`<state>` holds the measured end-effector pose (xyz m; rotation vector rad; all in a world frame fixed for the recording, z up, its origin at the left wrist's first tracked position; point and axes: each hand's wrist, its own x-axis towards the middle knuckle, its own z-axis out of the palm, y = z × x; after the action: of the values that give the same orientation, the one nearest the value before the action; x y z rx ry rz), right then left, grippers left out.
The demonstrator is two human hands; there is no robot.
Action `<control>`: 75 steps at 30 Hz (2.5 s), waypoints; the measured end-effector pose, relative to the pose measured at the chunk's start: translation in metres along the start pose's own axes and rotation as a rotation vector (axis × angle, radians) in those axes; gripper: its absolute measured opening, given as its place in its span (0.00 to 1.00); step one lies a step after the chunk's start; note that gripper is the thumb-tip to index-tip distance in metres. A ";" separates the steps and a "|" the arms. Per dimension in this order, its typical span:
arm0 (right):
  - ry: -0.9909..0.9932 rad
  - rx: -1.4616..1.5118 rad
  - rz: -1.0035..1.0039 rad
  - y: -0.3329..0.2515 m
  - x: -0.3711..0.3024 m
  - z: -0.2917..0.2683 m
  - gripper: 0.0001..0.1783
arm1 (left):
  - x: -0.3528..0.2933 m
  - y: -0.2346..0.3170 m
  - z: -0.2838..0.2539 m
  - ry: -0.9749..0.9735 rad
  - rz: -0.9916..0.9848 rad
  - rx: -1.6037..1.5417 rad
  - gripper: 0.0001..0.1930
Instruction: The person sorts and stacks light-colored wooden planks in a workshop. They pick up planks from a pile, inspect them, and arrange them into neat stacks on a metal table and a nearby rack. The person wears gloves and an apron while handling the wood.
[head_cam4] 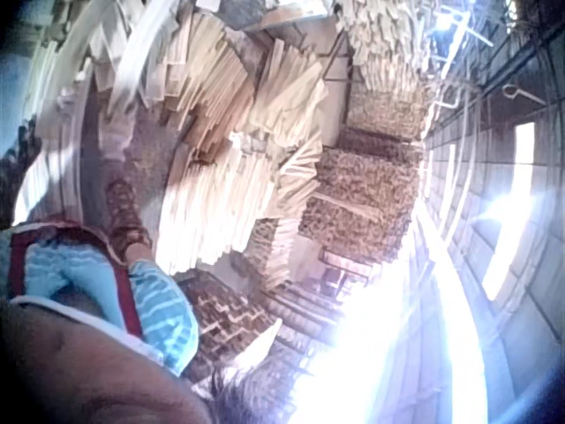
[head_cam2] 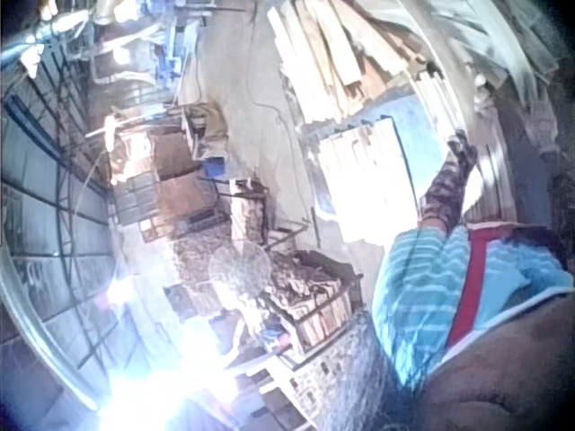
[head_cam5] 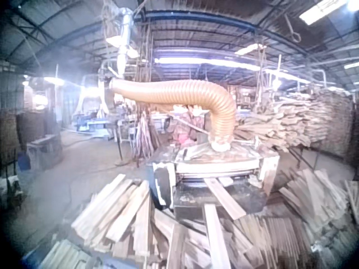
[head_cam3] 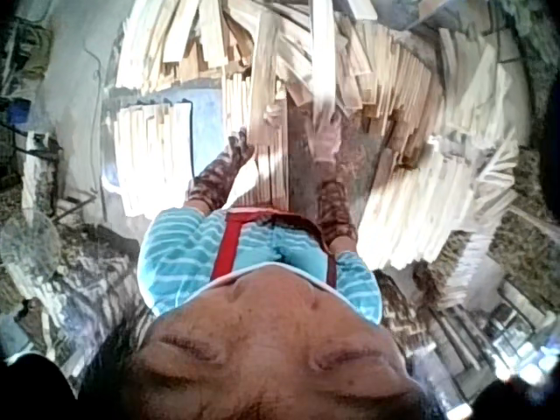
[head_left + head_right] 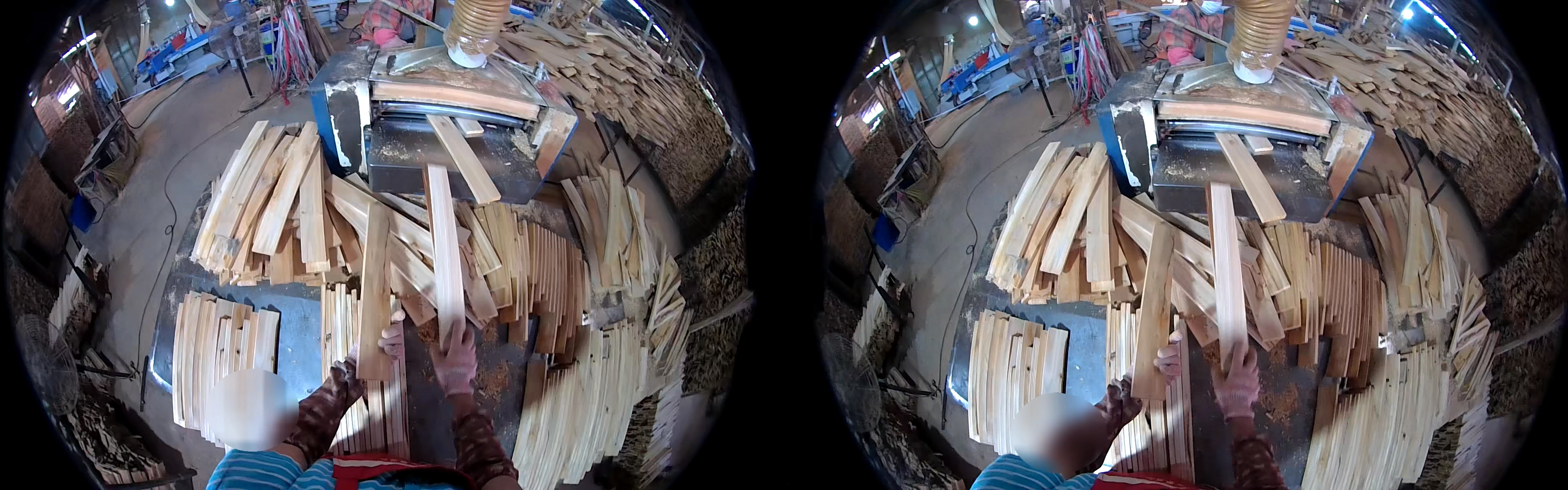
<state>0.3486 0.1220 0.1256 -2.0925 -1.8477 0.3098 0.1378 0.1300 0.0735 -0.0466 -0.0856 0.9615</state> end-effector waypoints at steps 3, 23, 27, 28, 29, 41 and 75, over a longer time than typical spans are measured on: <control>-0.326 0.040 0.195 0.037 -0.096 0.016 0.53 | -0.015 -0.012 -0.005 0.039 -0.016 0.004 0.20; 0.104 0.605 0.143 0.033 -0.066 -0.024 0.43 | -0.034 -0.136 0.088 0.294 -0.524 2.033 0.27; -0.114 0.372 0.397 0.070 -0.129 -0.073 0.36 | -0.025 -0.126 -0.024 0.458 -0.064 1.815 0.37; 0.082 0.224 0.232 0.109 -0.161 -0.060 0.34 | -0.004 -0.123 -0.039 0.525 0.016 1.759 0.40; 0.118 0.234 0.261 0.131 -0.181 -0.058 0.34 | 0.012 -0.116 -0.041 0.690 -0.053 1.829 0.41; -0.095 -0.688 0.584 0.275 -0.254 -0.084 0.36 | 0.062 -0.074 -0.036 0.689 -0.171 1.207 0.14; 0.040 0.022 -0.085 0.005 0.173 -0.150 0.41 | -0.213 0.031 -0.065 1.465 0.030 1.628 0.34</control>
<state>0.4325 0.2769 0.2711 -1.9850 -1.8945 0.2640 -0.0027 -0.0273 -0.0048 0.7440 2.0211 0.5872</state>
